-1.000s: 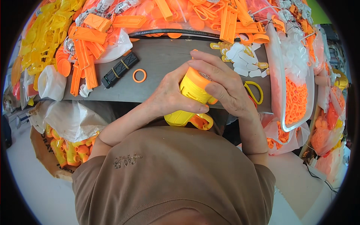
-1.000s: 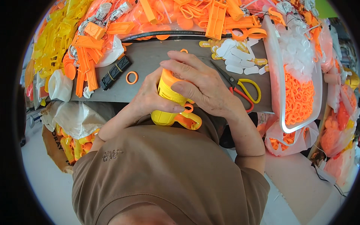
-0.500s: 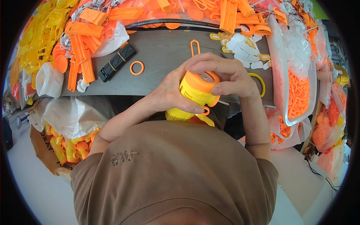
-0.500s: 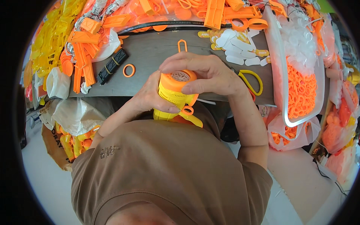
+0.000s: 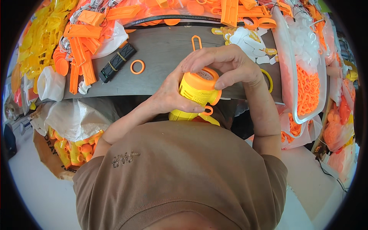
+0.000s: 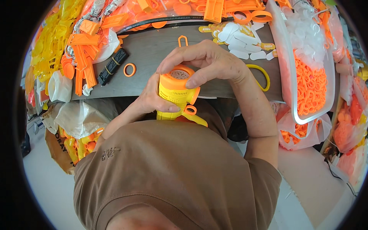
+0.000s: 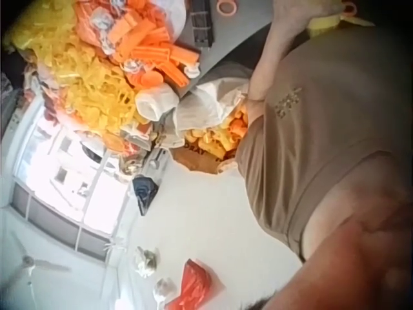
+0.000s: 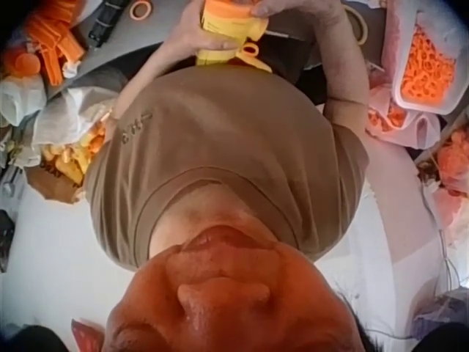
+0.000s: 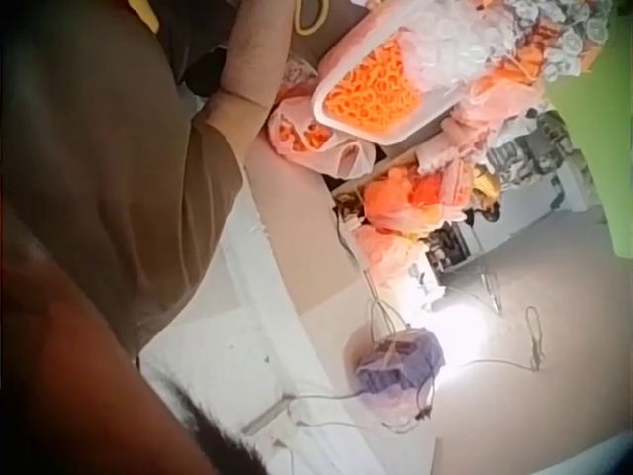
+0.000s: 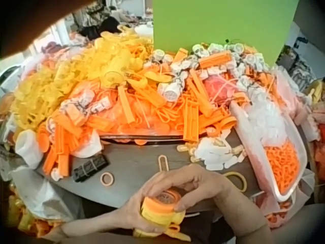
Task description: Assembling a yellow plastic toy launcher by inserting internal mechanisms and snapping on outer casing parts.
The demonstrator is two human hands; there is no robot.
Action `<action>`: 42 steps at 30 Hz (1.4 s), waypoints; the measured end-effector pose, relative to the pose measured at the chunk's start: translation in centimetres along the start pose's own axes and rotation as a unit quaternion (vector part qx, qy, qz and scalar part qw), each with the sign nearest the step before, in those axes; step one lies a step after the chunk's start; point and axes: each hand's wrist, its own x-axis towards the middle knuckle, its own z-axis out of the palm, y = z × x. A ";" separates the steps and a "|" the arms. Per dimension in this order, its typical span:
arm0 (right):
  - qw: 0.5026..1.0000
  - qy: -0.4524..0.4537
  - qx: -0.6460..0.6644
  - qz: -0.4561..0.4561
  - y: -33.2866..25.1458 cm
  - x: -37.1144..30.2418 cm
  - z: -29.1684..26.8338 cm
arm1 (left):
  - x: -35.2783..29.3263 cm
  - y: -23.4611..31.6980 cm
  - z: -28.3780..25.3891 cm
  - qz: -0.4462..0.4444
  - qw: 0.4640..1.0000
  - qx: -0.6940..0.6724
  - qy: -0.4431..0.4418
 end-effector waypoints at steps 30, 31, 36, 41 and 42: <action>0.804 0.307 -0.491 -0.133 2.3 -3.7 7.1 | -0.6 1.0 1.5 0.025 0.996 -0.025 0.078; 0.819 0.308 -0.471 -0.112 0.7 -3.0 6.7 | -0.2 1.2 1.5 0.049 0.996 0.033 0.071; 0.878 0.121 -0.450 0.111 -3.0 -0.6 5.1 | -0.5 2.3 1.3 -0.030 0.999 -0.019 -0.030; 0.849 0.131 -0.508 0.067 -2.3 -0.3 5.8 | -2.4 -0.2 2.0 -0.025 1.000 0.015 0.000; 0.852 0.123 -0.506 0.062 -2.3 -0.3 5.7 | -2.4 -0.1 2.1 -0.023 1.000 0.016 0.010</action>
